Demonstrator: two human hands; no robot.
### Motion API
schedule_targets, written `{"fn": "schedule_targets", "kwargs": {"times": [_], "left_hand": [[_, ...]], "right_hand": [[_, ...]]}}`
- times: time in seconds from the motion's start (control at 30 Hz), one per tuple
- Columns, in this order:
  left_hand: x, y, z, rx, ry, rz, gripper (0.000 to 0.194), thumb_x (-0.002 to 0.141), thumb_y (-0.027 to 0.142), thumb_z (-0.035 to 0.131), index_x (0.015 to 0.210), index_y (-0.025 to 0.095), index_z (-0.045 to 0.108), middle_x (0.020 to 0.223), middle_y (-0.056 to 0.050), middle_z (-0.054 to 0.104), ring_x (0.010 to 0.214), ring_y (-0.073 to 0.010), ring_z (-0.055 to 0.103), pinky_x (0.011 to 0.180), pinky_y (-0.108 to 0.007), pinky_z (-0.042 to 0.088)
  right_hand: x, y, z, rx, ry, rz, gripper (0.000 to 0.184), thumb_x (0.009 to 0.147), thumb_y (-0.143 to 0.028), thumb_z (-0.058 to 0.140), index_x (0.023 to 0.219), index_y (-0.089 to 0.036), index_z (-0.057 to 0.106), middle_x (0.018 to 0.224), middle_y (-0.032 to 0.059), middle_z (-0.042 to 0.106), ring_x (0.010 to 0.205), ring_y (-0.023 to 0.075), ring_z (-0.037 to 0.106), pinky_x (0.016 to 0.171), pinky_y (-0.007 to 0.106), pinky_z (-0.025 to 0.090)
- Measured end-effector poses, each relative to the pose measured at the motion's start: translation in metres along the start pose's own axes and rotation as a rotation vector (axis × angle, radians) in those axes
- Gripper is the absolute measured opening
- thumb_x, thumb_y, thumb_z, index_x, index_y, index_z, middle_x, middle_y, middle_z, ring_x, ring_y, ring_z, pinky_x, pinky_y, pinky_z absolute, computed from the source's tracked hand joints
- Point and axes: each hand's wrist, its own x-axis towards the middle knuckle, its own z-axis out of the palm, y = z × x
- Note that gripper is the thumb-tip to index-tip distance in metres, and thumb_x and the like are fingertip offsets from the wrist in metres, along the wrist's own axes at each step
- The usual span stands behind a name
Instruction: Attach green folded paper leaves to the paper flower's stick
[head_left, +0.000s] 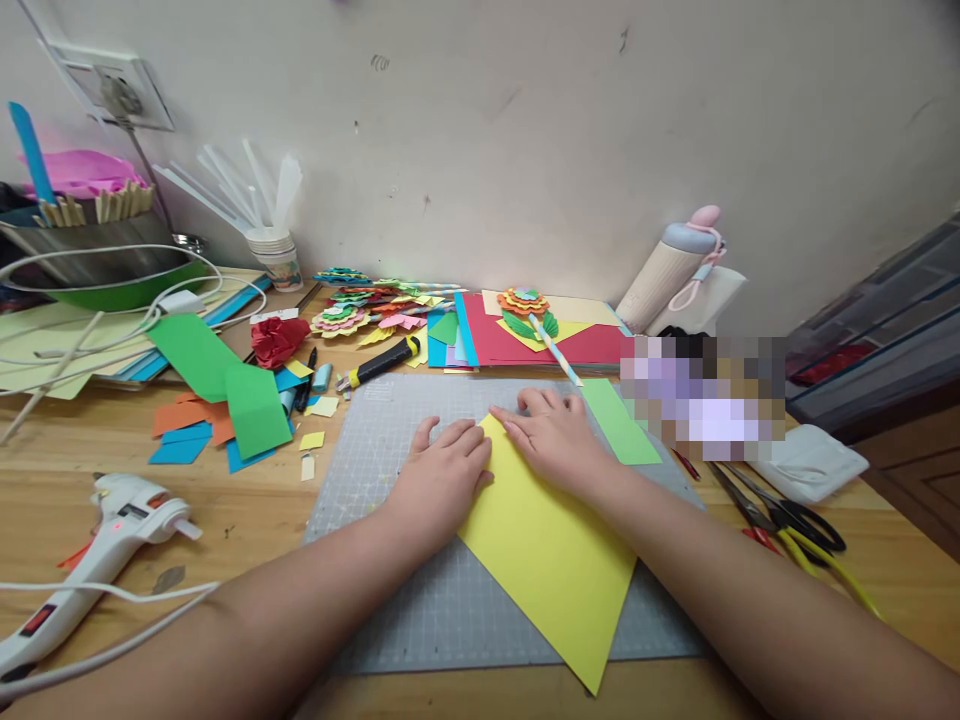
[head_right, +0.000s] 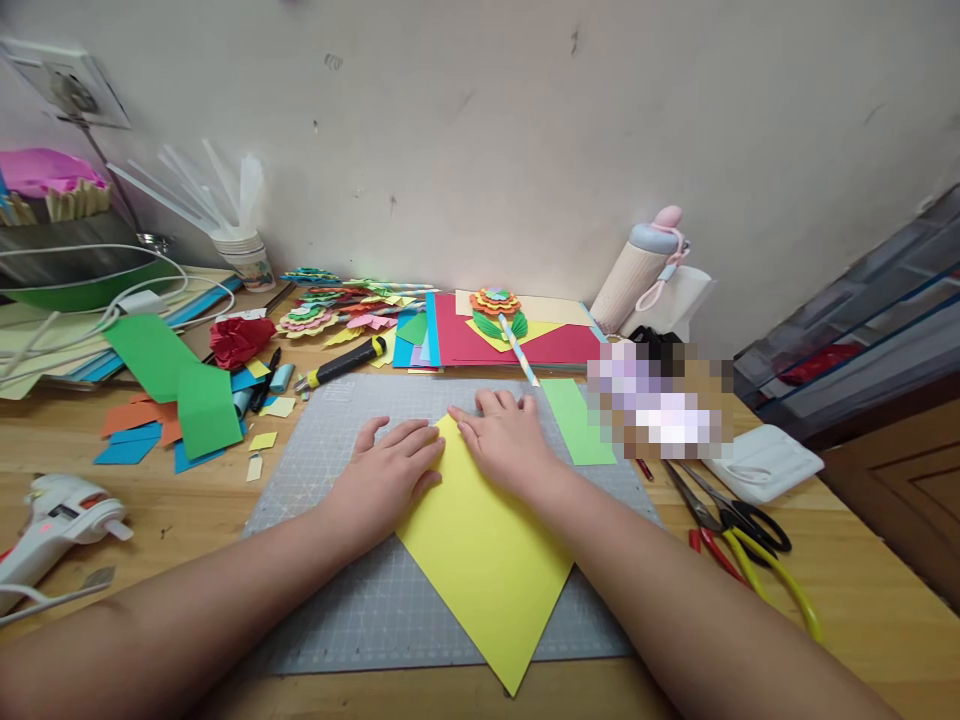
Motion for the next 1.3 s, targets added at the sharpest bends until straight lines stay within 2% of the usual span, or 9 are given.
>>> {"fn": "schedule_targets", "kwargs": {"times": [0.1, 0.2, 0.27, 0.33, 0.4, 0.5, 0.67, 0.83, 1.3], "left_hand": [[-0.001, 0.002, 0.001, 0.028, 0.011, -0.004, 0.019, 0.089, 0.025, 0.046, 0.107, 0.023, 0.052, 0.117, -0.004, 0.059, 0.120, -0.0193, 0.044, 0.104, -0.048, 0.019], [-0.003, 0.003, 0.001, 0.058, 0.019, -0.001, 0.020, 0.090, 0.025, 0.046, 0.108, 0.023, 0.052, 0.119, -0.004, 0.058, 0.121, -0.0190, 0.043, 0.105, -0.046, 0.019], [-0.003, 0.004, 0.001, 0.067, 0.020, 0.004, 0.020, 0.090, 0.026, 0.045, 0.109, 0.023, 0.051, 0.118, -0.003, 0.058, 0.122, -0.0185, 0.043, 0.106, -0.045, 0.019], [-0.003, 0.004, 0.001, 0.073, 0.022, 0.006, 0.020, 0.089, 0.026, 0.046, 0.109, 0.023, 0.052, 0.118, -0.003, 0.059, 0.121, -0.0184, 0.043, 0.106, -0.045, 0.019], [-0.003, 0.004, 0.001, 0.080, 0.024, 0.008, 0.020, 0.089, 0.026, 0.047, 0.108, 0.023, 0.052, 0.117, -0.003, 0.059, 0.120, -0.0189, 0.044, 0.106, -0.045, 0.019], [-0.003, 0.004, 0.002, 0.089, 0.029, 0.006, 0.020, 0.089, 0.026, 0.047, 0.108, 0.023, 0.052, 0.116, -0.003, 0.059, 0.120, -0.0193, 0.044, 0.106, -0.045, 0.019], [-0.003, 0.004, 0.002, 0.087, 0.032, 0.002, 0.019, 0.090, 0.026, 0.045, 0.107, 0.024, 0.052, 0.118, -0.003, 0.058, 0.121, -0.0194, 0.043, 0.106, -0.046, 0.020], [-0.003, 0.004, 0.003, 0.078, 0.031, -0.002, 0.020, 0.089, 0.025, 0.046, 0.108, 0.023, 0.052, 0.118, -0.004, 0.059, 0.121, -0.0190, 0.043, 0.106, -0.046, 0.020], [-0.003, 0.004, 0.003, 0.096, 0.049, -0.006, 0.020, 0.088, 0.026, 0.048, 0.108, 0.023, 0.053, 0.117, -0.003, 0.060, 0.120, -0.0196, 0.045, 0.106, -0.046, 0.021]], "right_hand": [[0.012, 0.002, -0.001, 0.070, -0.024, -0.008, 0.042, 0.096, -0.040, 0.023, 0.118, -0.033, 0.058, 0.097, 0.0065, 0.059, 0.092, 0.0225, 0.049, 0.078, 0.038, 0.032], [0.019, 0.013, -0.003, 0.268, -0.045, 0.002, 0.045, 0.096, -0.038, 0.023, 0.106, -0.025, 0.064, 0.095, 0.0058, 0.063, 0.091, 0.0208, 0.053, 0.076, 0.032, 0.036], [0.019, 0.022, -0.004, 0.403, -0.035, -0.008, 0.043, 0.095, -0.032, 0.023, 0.107, -0.020, 0.063, 0.101, 0.0063, 0.064, 0.093, 0.0195, 0.056, 0.078, 0.030, 0.039], [0.016, 0.027, -0.006, 0.442, -0.026, -0.075, 0.034, 0.092, -0.025, 0.032, 0.110, -0.019, 0.060, 0.107, 0.0062, 0.063, 0.098, 0.0194, 0.055, 0.082, 0.030, 0.040], [0.011, 0.030, -0.007, 0.398, -0.035, -0.166, 0.035, 0.084, -0.013, 0.038, 0.111, -0.020, 0.058, 0.110, 0.0054, 0.062, 0.101, 0.0195, 0.053, 0.085, 0.031, 0.039], [0.006, 0.028, -0.005, 0.304, -0.045, -0.233, 0.048, 0.076, -0.001, 0.037, 0.114, -0.023, 0.057, 0.111, 0.0042, 0.060, 0.101, 0.0191, 0.051, 0.085, 0.032, 0.038], [0.006, 0.024, -0.002, 0.198, -0.027, -0.226, 0.049, 0.077, -0.001, 0.038, 0.116, -0.026, 0.056, 0.108, 0.0043, 0.059, 0.098, 0.0196, 0.049, 0.081, 0.032, 0.035], [0.002, 0.027, -0.005, 0.064, 0.015, -0.223, 0.057, 0.067, 0.004, 0.041, 0.108, -0.029, 0.060, 0.108, 0.0047, 0.056, 0.102, 0.0211, 0.047, 0.083, 0.036, 0.028], [-0.059, 0.043, -0.009, 0.042, -0.004, -0.128, 0.067, 0.060, 0.005, 0.040, 0.110, -0.033, 0.059, 0.113, 0.0057, 0.053, 0.111, 0.0235, 0.044, 0.088, 0.042, 0.024]]}}
